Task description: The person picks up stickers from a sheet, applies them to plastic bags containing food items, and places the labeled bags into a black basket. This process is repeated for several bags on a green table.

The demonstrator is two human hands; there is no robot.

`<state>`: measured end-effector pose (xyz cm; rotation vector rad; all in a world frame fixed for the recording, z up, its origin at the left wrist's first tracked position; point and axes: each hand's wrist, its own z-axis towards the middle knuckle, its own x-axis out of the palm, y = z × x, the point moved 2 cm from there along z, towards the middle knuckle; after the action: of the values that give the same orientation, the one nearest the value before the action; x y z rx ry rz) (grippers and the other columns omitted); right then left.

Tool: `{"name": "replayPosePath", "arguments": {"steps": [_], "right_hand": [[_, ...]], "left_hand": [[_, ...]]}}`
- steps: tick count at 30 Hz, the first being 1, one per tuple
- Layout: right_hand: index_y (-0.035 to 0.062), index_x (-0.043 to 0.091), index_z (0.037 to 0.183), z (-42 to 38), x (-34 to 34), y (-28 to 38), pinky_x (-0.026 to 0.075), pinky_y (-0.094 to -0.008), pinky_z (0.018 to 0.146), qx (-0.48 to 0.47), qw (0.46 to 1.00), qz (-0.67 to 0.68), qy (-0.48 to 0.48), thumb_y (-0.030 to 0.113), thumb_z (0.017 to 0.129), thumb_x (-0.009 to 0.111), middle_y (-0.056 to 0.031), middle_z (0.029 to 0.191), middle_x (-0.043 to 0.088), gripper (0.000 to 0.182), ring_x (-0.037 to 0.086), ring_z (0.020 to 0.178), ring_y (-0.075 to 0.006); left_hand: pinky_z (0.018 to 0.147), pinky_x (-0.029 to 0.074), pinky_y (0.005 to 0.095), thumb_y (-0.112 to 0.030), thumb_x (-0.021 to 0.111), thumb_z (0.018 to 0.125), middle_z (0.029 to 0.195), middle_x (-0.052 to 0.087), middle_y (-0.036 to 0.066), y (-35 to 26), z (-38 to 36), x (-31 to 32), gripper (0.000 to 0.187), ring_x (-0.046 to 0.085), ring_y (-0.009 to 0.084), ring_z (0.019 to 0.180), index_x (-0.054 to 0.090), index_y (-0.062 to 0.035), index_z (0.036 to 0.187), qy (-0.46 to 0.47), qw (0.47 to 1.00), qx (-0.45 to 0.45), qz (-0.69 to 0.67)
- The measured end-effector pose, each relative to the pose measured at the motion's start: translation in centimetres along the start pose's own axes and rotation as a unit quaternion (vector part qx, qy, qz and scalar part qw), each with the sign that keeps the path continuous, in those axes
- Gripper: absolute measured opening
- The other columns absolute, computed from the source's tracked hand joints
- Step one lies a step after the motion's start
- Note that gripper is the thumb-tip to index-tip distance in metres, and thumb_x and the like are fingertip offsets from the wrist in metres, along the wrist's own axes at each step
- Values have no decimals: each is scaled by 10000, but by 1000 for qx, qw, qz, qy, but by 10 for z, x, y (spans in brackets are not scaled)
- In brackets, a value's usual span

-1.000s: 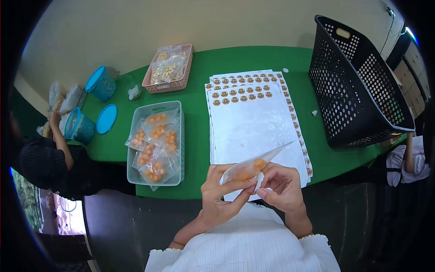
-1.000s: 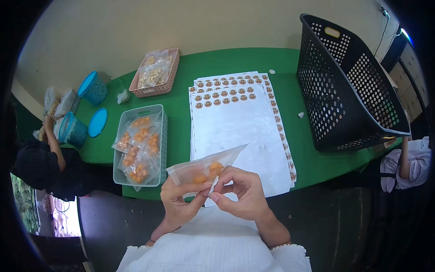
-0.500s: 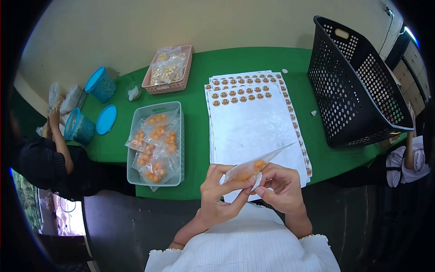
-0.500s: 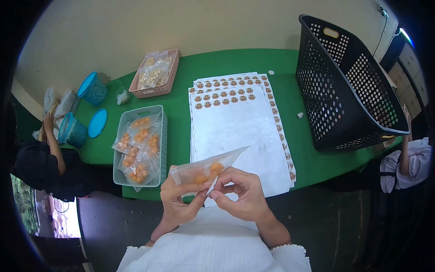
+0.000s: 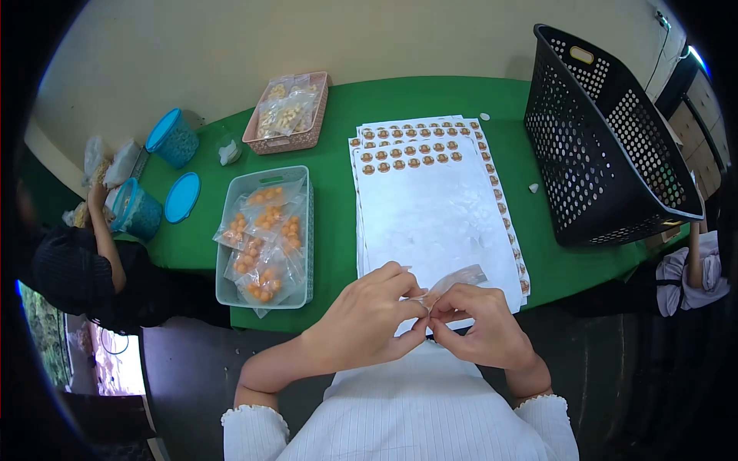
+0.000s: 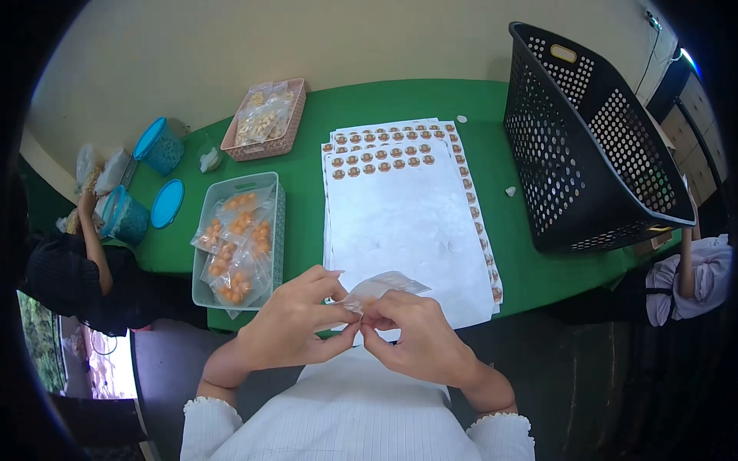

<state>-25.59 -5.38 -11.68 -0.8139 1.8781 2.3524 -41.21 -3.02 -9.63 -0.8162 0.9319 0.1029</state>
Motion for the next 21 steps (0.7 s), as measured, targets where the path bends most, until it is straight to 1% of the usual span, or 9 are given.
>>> {"name": "replayPosePath", "arguments": {"steps": [2, 4, 5, 7, 11, 13, 17, 19, 21], "right_hand": [[-32, 558, 768, -1, 0, 0, 496, -237, 621, 3, 1000, 6, -3, 9, 664, 581, -127, 684, 567, 113, 596, 629, -185], [-31, 564, 776, -3, -1, 0, 495, -247, 613, 7, 999, 22, -23, 5, 661, 580, -127, 686, 565, 121, 601, 635, -195], [-31, 564, 776, -4, -2, 0, 495, -247, 613, 8, 999, 22, -25, 5, 661, 580, -127, 686, 565, 121, 601, 635, -195], [-31, 568, 776, -5, -3, 0, 496, -253, 608, 1, 999, 16, -34, 0, 660, 577, -126, 691, 566, 120, 604, 641, -202], [-36, 568, 776, -7, 0, -4, 496, -252, 610, -4, 999, 3, -46, 1, 660, 580, -125, 694, 568, 123, 604, 641, -200], [-40, 567, 769, -6, 1, -5, 496, -254, 607, -16, 998, -6, -64, 7, 658, 587, -124, 696, 569, 122, 603, 640, -202], [-47, 564, 762, -4, 2, -4, 500, -249, 615, -26, 996, -15, -84, 10, 653, 596, -125, 694, 568, 127, 604, 646, -197], [-52, 560, 748, -4, 0, -3, 505, -245, 622, -32, 996, 1, -84, 3, 649, 599, -123, 695, 569, 120, 606, 651, -189], [-54, 555, 737, -3, -1, -3, 507, -244, 627, -24, 996, 9, -81, 0, 648, 597, -119, 693, 569, 113, 607, 655, -181]], "left_hand": [[665, 445, 321, -96, 629, 637, 706, 511, 77, 1, 2, 0, 92, 491, 217, 709, 598, -19, 678, 21, 1000, 18, -4], [810, 435, 348, -84, 620, 646, 701, 507, 90, 0, 3, 1, 85, 497, 225, 719, 592, -8, 670, 25, 999, 41, -13], [810, 435, 348, -84, 620, 646, 701, 507, 90, -1, 3, 2, 85, 497, 225, 719, 592, -8, 670, 27, 999, 41, -14], [906, 382, 368, -69, 612, 653, 689, 505, 88, -1, 4, 4, 73, 505, 227, 721, 589, -2, 672, 26, 999, 30, -26], [909, 378, 373, -61, 610, 654, 678, 504, 85, 0, 3, 9, 71, 508, 228, 707, 577, 2, 658, 28, 999, 34, -29], [898, 393, 377, -55, 662, 590, 653, 506, 70, 1, 3, 11, 123, 526, 223, 675, 629, -34, 707, 8, 999, 32, -20], [897, 393, 376, -50, 663, 583, 629, 501, 69, 1, 4, 13, 123, 516, 219, 639, 622, -26, 696, -29, 999, 34, -10], [890, 391, 386, -70, 620, 636, 638, 502, 100, 1, 6, 11, 98, 500, 243, 664, 550, -1, 635, -14, 999, 28, -44], [860, 413, 361, -56, 637, 598, 627, 508, 83, 5, 8, 12, 90, 489, 217, 623, 580, -12, 652, -24, 998, 31, -54]]}}
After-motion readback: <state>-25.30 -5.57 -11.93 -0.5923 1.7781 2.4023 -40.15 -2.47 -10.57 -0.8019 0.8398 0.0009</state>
